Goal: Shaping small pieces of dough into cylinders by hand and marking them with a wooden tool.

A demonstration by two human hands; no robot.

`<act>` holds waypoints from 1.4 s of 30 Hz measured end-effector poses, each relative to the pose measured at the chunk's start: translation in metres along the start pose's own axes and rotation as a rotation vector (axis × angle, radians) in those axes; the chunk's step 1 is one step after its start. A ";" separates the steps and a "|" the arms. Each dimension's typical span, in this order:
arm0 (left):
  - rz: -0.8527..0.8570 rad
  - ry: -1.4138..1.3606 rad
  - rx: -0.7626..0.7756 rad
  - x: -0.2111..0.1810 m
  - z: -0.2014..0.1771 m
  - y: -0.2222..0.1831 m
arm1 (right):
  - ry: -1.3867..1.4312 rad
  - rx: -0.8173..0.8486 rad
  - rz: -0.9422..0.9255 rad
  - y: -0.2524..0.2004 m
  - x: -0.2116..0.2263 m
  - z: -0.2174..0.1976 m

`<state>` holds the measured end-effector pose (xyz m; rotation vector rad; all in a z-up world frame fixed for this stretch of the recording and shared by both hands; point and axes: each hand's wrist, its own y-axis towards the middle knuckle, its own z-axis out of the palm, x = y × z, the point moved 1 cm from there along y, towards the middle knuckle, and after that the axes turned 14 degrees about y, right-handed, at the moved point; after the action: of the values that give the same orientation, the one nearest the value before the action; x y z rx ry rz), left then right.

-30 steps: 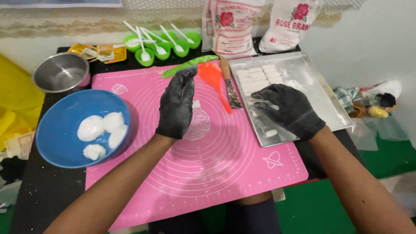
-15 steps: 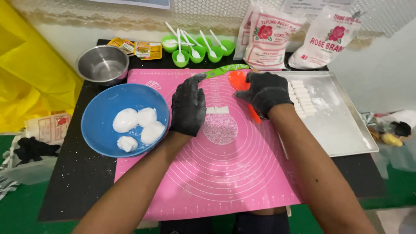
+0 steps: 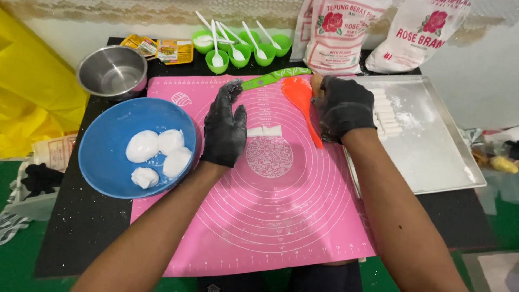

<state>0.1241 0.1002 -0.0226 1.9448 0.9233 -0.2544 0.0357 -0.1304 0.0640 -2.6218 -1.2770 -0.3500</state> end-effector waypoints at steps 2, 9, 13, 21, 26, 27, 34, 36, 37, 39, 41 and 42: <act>0.026 -0.091 0.063 -0.007 -0.007 0.004 | -0.010 -0.034 -0.019 0.002 -0.001 0.007; 0.121 0.051 0.245 -0.001 -0.005 0.006 | 0.010 0.003 -0.002 -0.013 0.014 -0.001; 0.148 0.163 0.307 -0.006 -0.009 0.005 | 0.063 -0.006 0.043 -0.006 0.004 -0.006; -0.015 -0.023 0.379 -0.021 -0.025 0.010 | 0.341 -0.391 -0.335 -0.016 0.013 -0.003; 0.086 -0.061 0.254 -0.016 -0.017 0.008 | 0.753 -0.389 -0.536 -0.026 0.031 0.013; 0.084 -0.060 0.254 -0.016 -0.017 0.008 | 0.753 -0.387 -0.537 -0.025 0.033 0.017; 0.170 0.087 0.290 -0.014 -0.008 0.003 | 0.905 -0.250 -0.235 -0.023 0.040 0.033; 0.197 0.099 0.278 -0.008 0.000 -0.001 | 0.901 -0.228 -0.224 -0.021 0.041 0.035; 0.212 0.121 0.280 -0.005 0.004 -0.003 | 0.905 -0.231 -0.220 -0.019 0.040 0.038; 0.227 0.144 0.278 -0.002 0.008 -0.005 | 0.907 -0.233 -0.219 -0.015 0.040 0.041; 0.206 0.147 0.287 -0.003 0.008 -0.006 | 0.816 -0.224 -0.266 -0.013 0.042 0.042; 0.205 0.147 0.286 -0.004 0.006 -0.006 | 0.816 -0.223 -0.267 -0.013 0.041 0.042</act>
<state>0.1185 0.0947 -0.0282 2.3307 0.8070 -0.1302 0.0555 -0.0801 0.0372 -2.0387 -1.2981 -1.4857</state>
